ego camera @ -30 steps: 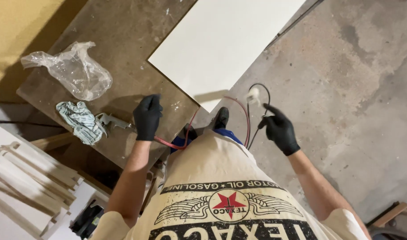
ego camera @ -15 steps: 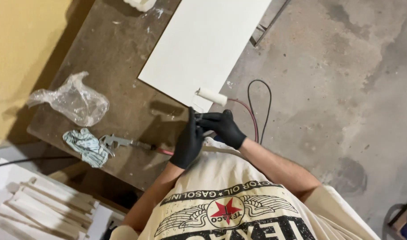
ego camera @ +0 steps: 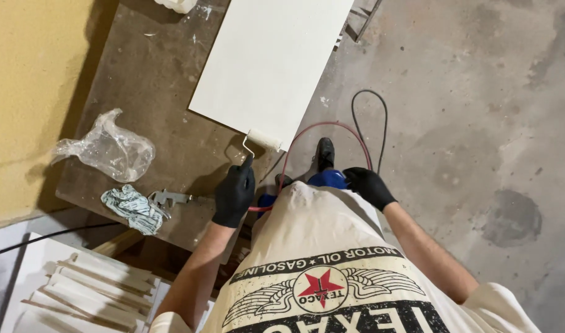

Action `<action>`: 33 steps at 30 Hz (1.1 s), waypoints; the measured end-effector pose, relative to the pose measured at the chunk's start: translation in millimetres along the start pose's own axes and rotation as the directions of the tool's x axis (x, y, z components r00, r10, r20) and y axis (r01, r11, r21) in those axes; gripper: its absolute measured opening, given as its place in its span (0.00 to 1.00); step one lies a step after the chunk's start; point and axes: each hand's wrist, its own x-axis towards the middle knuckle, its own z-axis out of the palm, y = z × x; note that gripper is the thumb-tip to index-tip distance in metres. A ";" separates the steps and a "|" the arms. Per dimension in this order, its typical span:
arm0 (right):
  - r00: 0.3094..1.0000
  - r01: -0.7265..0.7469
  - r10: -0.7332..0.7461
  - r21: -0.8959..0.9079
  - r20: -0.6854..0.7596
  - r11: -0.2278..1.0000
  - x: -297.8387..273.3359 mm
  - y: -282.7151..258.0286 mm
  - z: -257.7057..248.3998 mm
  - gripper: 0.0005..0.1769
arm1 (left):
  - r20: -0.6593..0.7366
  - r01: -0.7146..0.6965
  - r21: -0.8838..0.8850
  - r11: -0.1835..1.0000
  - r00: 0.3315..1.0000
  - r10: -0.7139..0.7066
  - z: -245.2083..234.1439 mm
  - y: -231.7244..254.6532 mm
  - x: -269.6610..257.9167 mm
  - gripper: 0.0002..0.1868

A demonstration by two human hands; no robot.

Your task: The person uses a paint roller to apply white paint to a rectangular wooden board. They repeatedly dip the roller into a paint tray to reload it with paint and then roll it across the surface of the board to ensure even coverage.

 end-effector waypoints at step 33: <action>0.999 0.032 -0.032 0.017 -0.042 0.999 -7.0 -29.7 -20.2 0.19 | 0.208 -0.034 -0.030 0.999 0.977 0.039 69.3 79.0 142.4 0.23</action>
